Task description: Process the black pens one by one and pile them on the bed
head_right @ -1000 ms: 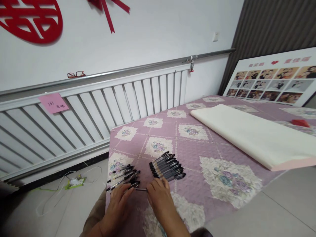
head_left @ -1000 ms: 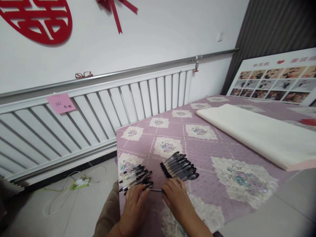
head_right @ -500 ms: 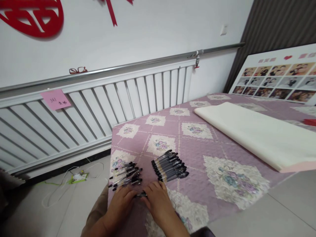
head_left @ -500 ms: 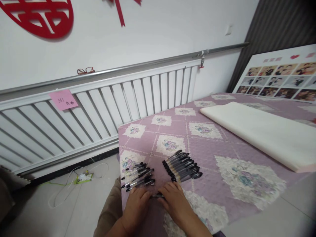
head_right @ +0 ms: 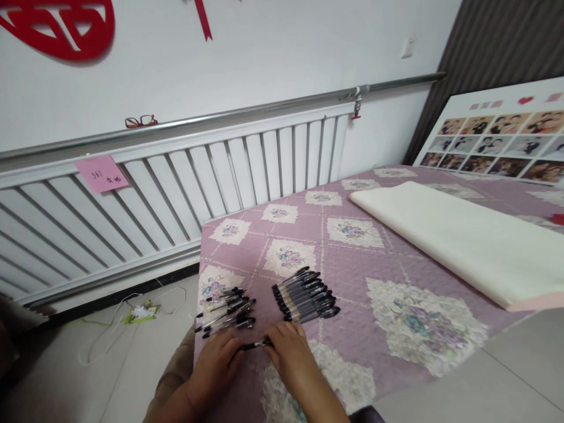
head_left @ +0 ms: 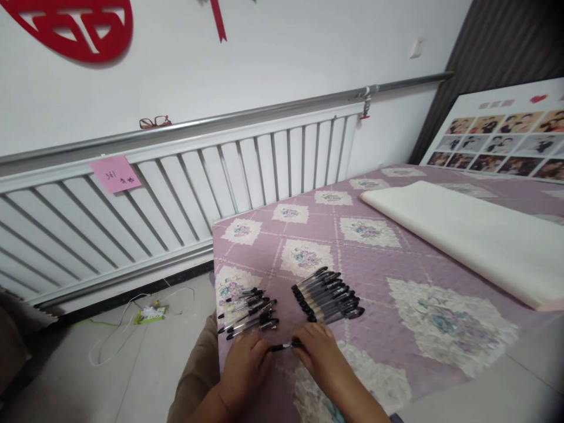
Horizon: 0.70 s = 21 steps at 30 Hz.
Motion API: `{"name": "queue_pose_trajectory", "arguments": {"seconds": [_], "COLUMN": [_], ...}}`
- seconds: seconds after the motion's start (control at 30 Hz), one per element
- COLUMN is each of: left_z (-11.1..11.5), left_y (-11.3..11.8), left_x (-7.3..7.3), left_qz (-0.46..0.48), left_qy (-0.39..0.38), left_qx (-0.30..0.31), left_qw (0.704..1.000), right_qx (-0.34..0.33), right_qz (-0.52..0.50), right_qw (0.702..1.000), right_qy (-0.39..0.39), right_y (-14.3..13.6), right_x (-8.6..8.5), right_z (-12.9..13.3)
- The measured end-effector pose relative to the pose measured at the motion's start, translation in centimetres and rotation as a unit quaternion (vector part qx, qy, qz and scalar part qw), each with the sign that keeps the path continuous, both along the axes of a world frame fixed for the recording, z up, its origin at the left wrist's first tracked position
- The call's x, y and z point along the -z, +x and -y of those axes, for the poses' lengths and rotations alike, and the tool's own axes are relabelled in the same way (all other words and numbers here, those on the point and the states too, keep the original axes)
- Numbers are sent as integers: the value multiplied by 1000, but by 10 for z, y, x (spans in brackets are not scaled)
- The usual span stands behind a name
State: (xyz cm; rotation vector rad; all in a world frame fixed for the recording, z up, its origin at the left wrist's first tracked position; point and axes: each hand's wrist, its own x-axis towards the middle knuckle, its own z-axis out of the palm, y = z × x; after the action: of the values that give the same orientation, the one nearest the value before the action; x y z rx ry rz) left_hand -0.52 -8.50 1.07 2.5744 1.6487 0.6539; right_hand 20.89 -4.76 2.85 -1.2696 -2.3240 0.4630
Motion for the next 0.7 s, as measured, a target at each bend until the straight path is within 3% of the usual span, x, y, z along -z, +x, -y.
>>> {"name": "queue_pose_trajectory", "arguments": {"seconds": [0.13,0.4,0.7], "left_z": [1,0,1], "left_y": [0,-1,-1], "left_x": [-4,0,2], "left_qz": [21,4,-5], "left_qy": [-15,-19,3], "left_qx": [2,-3,3], "left_qw": [1000,1000,1000], "right_qx": [35,24,8], "right_qz": [-4,-36,-14], "right_qw": [999,997,1000], "right_qy": [14,70,8], "right_y": [11,-9,-18], "right_x": [-2,6,-9], "right_z": [-3,-1,9]}}
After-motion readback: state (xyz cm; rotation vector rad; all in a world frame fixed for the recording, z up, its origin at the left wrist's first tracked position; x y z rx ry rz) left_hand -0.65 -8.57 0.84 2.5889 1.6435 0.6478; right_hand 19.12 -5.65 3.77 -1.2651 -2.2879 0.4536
